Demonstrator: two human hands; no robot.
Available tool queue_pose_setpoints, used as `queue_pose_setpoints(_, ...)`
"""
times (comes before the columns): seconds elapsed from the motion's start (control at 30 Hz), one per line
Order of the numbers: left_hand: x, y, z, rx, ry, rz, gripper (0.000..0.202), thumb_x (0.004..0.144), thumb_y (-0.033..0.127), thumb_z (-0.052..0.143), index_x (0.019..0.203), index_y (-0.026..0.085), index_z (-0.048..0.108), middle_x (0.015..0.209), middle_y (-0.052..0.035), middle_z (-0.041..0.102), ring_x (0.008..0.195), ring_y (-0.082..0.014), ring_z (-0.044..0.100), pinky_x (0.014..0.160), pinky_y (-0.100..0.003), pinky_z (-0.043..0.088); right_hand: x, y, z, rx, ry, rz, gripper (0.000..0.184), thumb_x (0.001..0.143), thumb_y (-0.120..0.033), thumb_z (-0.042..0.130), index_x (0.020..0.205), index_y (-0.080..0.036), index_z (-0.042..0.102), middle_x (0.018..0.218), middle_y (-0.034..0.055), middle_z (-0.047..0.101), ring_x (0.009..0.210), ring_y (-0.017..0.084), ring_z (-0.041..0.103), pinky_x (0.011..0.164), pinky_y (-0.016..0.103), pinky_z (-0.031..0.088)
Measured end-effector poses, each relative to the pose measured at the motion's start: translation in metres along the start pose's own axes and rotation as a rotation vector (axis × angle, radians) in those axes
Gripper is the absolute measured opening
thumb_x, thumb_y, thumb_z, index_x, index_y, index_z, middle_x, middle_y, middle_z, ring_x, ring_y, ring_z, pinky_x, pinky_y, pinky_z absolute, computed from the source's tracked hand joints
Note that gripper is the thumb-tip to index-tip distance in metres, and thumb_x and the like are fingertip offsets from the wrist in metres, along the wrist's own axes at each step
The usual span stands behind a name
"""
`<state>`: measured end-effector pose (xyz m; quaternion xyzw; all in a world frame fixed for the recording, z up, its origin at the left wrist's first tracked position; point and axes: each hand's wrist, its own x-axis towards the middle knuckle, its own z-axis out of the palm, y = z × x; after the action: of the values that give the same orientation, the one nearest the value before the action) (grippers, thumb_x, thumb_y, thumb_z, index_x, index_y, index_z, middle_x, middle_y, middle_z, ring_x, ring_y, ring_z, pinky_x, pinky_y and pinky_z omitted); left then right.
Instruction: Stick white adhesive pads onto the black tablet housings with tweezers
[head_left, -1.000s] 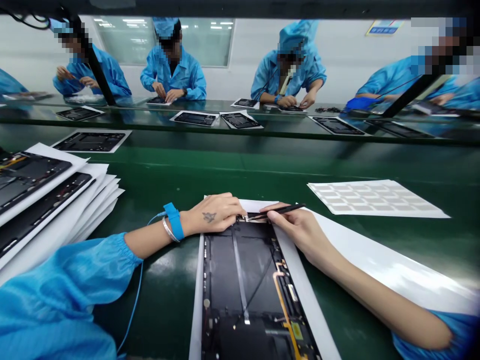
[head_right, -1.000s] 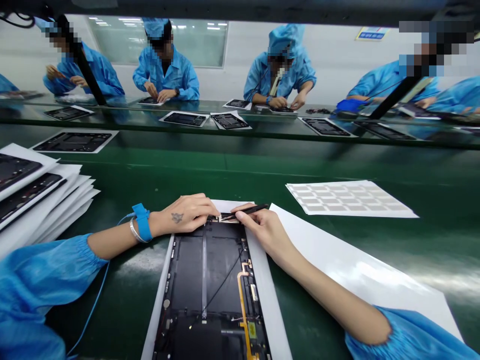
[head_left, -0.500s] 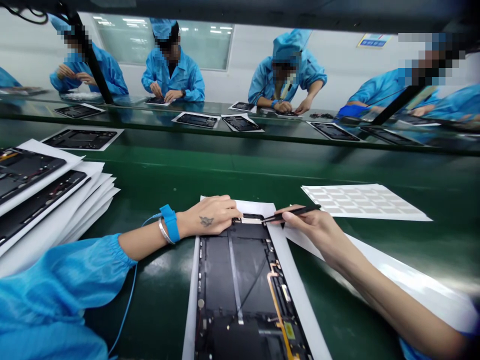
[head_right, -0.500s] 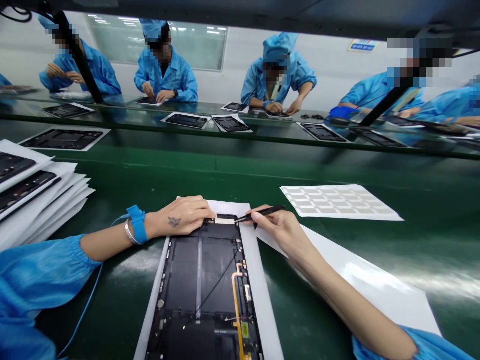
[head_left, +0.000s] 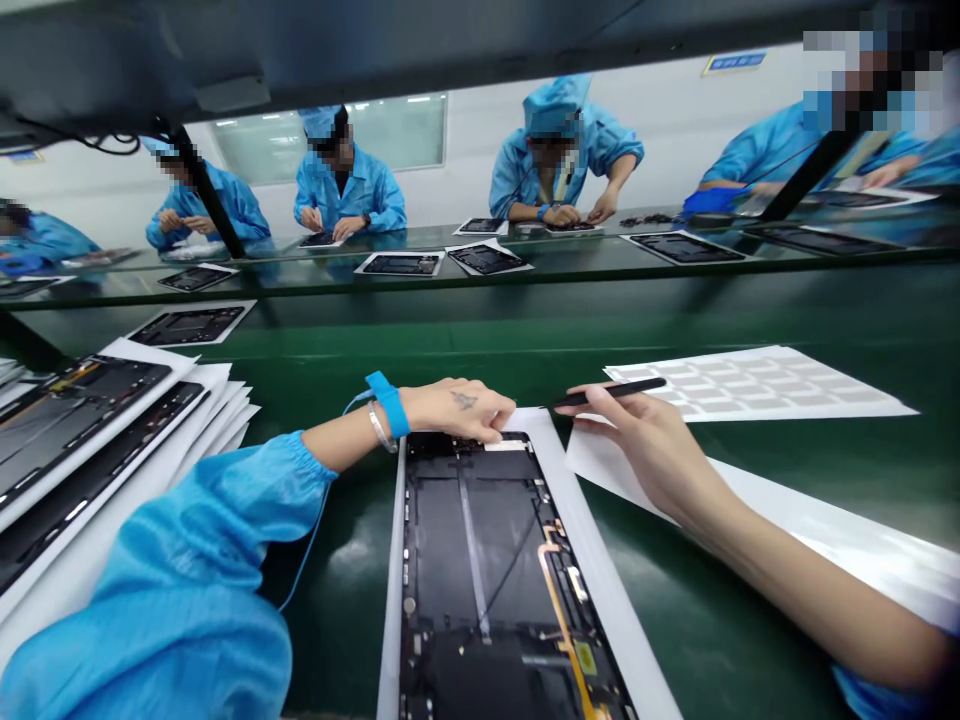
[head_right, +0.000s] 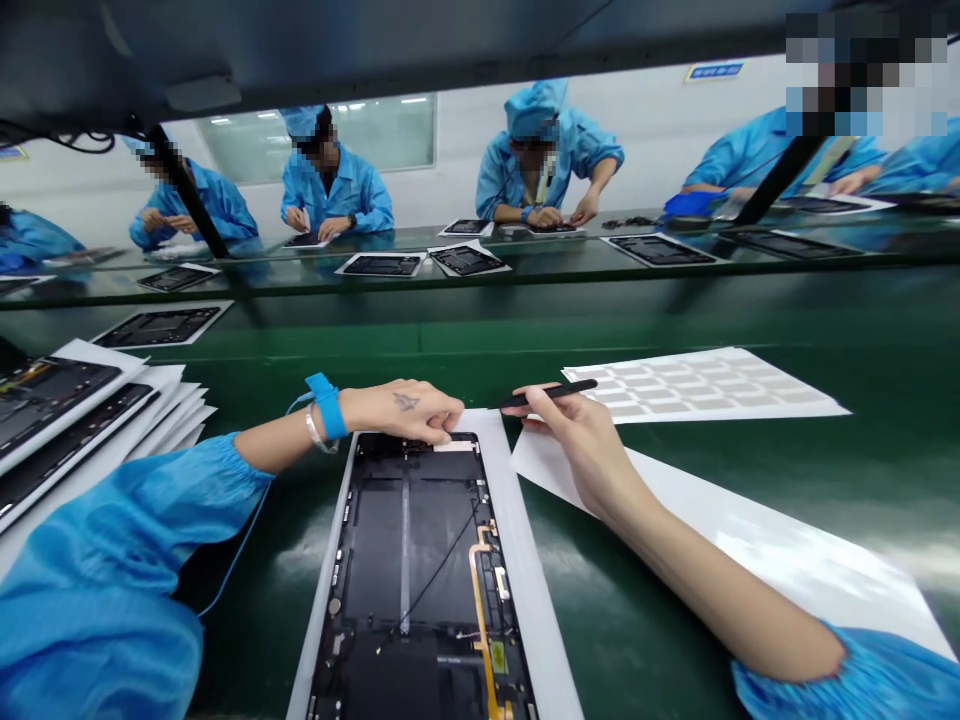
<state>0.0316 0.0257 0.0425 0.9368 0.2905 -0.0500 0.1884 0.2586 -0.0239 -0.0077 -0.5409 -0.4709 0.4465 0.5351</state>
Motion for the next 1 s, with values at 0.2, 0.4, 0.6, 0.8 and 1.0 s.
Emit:
queue_pose_setpoints(0.2,0.028,0.007,0.011,-0.088,0.079,0.022,0.015,0.088,0.028,0.061,0.079,0.019,0.054,0.071,0.004,0.058,0.066,-0.0126,0.053,0.057,-0.023,0.032,-0.014,-0.004,0.001,-0.258,0.008,-0.331,0.038,0.085,-0.056,0.061,0.094,-0.021,0.07,0.074,0.0053,0.074,0.08,0.025,0.07,0.085,0.042,0.053)
queue_pose_setpoints(0.4,-0.014,-0.017,0.026,-0.238,0.275,0.105,0.009,0.09,0.02,0.058,0.099,0.018,0.057,0.094,-0.0007,0.063,0.086,-0.0145,0.059,0.077,-0.025,0.044,-0.029,0.008,0.013,-0.563,-0.449,-0.733,0.026,0.098,-0.025,0.041,0.115,-0.025,0.061,0.099,0.0079,0.073,0.089,0.023,0.069,0.08,0.037,0.054)
queue_pose_setpoints(0.6,-0.052,-0.042,0.04,-0.054,0.352,0.0,0.018,0.095,0.032,0.056,0.107,0.018,0.058,0.109,-0.005,0.06,0.103,-0.0193,0.052,0.094,-0.033,0.041,-0.023,0.021,0.019,-0.838,-0.492,-0.993,0.027,0.096,-0.016,0.04,0.111,-0.024,0.062,0.102,0.0092,0.07,0.094,0.024,0.065,0.079,0.038,0.05)
queue_pose_setpoints(0.8,-0.053,-0.045,0.043,0.044,0.342,-0.015,0.034,0.098,0.036,0.053,0.127,0.018,0.052,0.119,-0.0087,0.056,0.107,-0.0211,0.051,0.096,-0.035,0.04,-0.017,0.021,0.024,-0.824,-0.458,-0.972,0.026,0.099,-0.018,0.037,0.111,-0.023,0.06,0.106,0.0105,0.068,0.094,0.023,0.064,0.076,0.036,0.05)
queue_pose_setpoints(1.0,-0.048,-0.033,0.034,0.064,0.277,-0.065,0.017,0.096,0.034,0.054,0.097,0.017,0.055,0.094,-0.0031,0.057,0.089,-0.0176,0.056,0.082,-0.027,0.043,-0.015,0.019,0.032,-0.897,-0.55,-0.994,0.034,0.097,-0.017,0.037,0.121,-0.02,0.061,0.113,0.0157,0.067,0.104,0.027,0.062,0.08,0.041,0.052)
